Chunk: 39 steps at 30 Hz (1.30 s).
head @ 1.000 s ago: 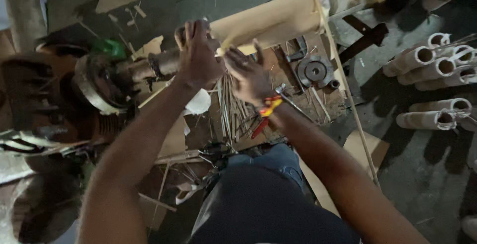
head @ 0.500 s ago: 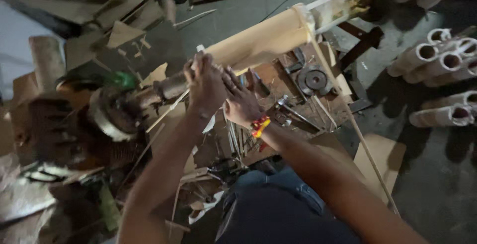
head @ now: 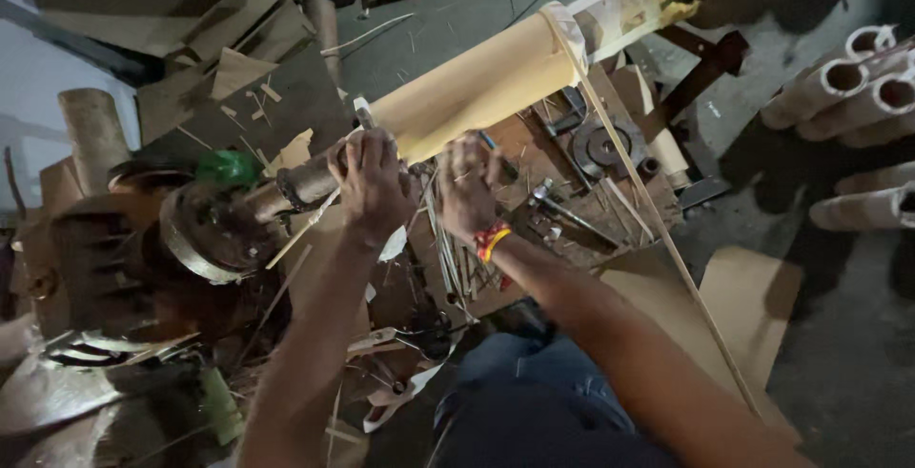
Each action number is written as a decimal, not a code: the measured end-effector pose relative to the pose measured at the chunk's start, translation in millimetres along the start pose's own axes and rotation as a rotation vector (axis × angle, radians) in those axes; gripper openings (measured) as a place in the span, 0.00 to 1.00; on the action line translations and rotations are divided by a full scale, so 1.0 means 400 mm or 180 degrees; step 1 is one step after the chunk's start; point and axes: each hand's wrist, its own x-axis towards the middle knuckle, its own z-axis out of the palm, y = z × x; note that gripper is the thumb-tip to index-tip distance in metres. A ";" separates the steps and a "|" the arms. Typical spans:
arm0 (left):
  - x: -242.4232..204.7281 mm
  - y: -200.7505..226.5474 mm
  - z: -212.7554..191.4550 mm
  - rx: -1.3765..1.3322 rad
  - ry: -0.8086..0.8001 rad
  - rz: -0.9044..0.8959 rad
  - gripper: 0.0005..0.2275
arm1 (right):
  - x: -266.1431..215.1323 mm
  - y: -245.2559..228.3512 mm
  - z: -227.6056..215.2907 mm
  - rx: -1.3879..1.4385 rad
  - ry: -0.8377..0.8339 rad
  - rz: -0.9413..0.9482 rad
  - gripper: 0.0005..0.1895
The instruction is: The person wraps a thin strip of paper around a rotating cylindrical core mounted on a lathe, pressing it into place with their hands. They then use a hammer to tap the strip and secure it along the length of the cylinder.
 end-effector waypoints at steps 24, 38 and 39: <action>-0.007 -0.006 0.040 0.0079 -0.0235 -0.0380 0.28 | 0.010 0.029 0.100 0.0475 -0.0046 -0.0991 0.35; -0.018 -0.034 0.036 -0.0412 0.0165 -0.0210 0.23 | 0.064 0.135 -0.105 0.0625 0.0766 -0.0426 0.40; -0.022 -0.035 0.045 -0.0334 0.0242 -0.0204 0.24 | 0.060 0.141 -0.108 0.0528 0.0696 -0.0277 0.41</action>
